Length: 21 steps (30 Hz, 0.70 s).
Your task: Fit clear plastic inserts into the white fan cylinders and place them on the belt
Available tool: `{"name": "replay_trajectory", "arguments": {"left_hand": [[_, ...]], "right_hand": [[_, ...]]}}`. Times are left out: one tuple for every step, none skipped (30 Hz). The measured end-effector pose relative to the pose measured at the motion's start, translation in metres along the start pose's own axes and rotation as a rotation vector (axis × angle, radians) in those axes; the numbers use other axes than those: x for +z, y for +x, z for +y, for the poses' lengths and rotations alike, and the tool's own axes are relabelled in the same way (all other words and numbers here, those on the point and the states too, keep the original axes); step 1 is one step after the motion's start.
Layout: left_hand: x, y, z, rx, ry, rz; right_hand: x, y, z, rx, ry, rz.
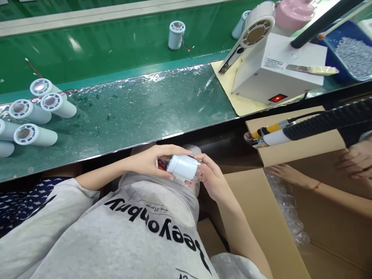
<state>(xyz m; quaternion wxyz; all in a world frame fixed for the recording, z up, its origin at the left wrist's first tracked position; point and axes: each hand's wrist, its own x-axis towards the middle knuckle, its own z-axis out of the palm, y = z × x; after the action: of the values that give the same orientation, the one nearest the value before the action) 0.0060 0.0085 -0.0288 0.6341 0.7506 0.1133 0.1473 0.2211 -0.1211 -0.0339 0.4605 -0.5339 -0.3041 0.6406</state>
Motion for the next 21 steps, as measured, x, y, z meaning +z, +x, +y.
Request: {"name": "replay_trajectory", "arguments": {"left_hand": [[0.0, 0.0, 0.0, 0.0, -0.002, -0.005], [0.001, -0.001, 0.0, 0.002, -0.003, -0.008], [0.001, -0.001, 0.0, 0.005, -0.003, -0.01], [0.001, -0.001, 0.0, 0.01, -0.003, -0.011], [0.001, -0.001, 0.0, 0.016, -0.004, -0.011], [0.002, -0.001, 0.0, 0.021, -0.006, -0.012], [0.002, -0.001, 0.0, 0.027, -0.008, -0.014], [0.002, -0.001, 0.0, 0.033, -0.011, -0.016], [0.002, -0.001, 0.0, 0.036, -0.014, -0.018], [0.002, -0.001, 0.0, 0.037, -0.018, -0.017], [0.002, -0.001, 0.0, 0.034, -0.021, -0.017], [0.002, 0.0, 0.0, 0.028, -0.025, -0.015], [0.002, 0.0, 0.0, 0.022, -0.029, -0.013], [0.002, -0.001, 0.001, 0.018, -0.036, -0.013], [0.002, -0.001, 0.001, 0.017, -0.043, -0.013], [0.002, -0.001, 0.002, 0.019, -0.05, -0.015], [0.003, -0.002, 0.002, 0.022, -0.055, -0.015], [0.003, -0.002, 0.002, 0.026, -0.056, -0.015], [0.003, -0.003, 0.002, 0.029, -0.051, -0.014], [0.003, -0.003, 0.002, 0.034, -0.042, -0.012], [0.003, -0.004, 0.002, 0.045, -0.033, -0.01]], "right_hand": [[0.0, 0.0, 0.0, 0.022, 0.012, -0.009], [0.001, 0.001, -0.001, 0.039, 0.023, -0.02], [0.002, 0.001, -0.001, 0.053, 0.033, -0.033], [0.003, 0.002, -0.001, 0.064, 0.041, -0.045], [0.004, 0.002, -0.001, 0.077, 0.047, -0.057], [0.005, 0.002, -0.001, 0.091, 0.053, -0.067], [0.007, 0.003, -0.001, 0.105, 0.06, -0.074], [0.008, 0.003, -0.001, 0.12, 0.067, -0.078], [0.009, 0.003, 0.0, 0.133, 0.074, -0.079], [0.01, 0.003, 0.0, 0.143, 0.08, -0.081], [0.011, 0.003, 0.0, 0.15, 0.084, -0.085], [0.012, 0.003, 0.0, 0.156, 0.086, -0.093], [0.012, 0.003, 0.0, 0.16, 0.086, -0.103], [0.012, 0.003, 0.0, 0.163, 0.085, -0.111], [0.012, 0.003, 0.0, 0.165, 0.083, -0.114], [0.012, 0.003, 0.0, 0.166, 0.079, -0.112], [0.012, 0.002, 0.0, 0.166, 0.076, -0.105], [0.012, 0.002, 0.0, 0.167, 0.074, -0.098], [0.013, 0.002, -0.001, 0.172, 0.073, -0.095], [0.014, 0.001, -0.002, 0.181, 0.075, -0.097], [0.014, 0.001, -0.003, 0.194, 0.081, -0.105]]}}
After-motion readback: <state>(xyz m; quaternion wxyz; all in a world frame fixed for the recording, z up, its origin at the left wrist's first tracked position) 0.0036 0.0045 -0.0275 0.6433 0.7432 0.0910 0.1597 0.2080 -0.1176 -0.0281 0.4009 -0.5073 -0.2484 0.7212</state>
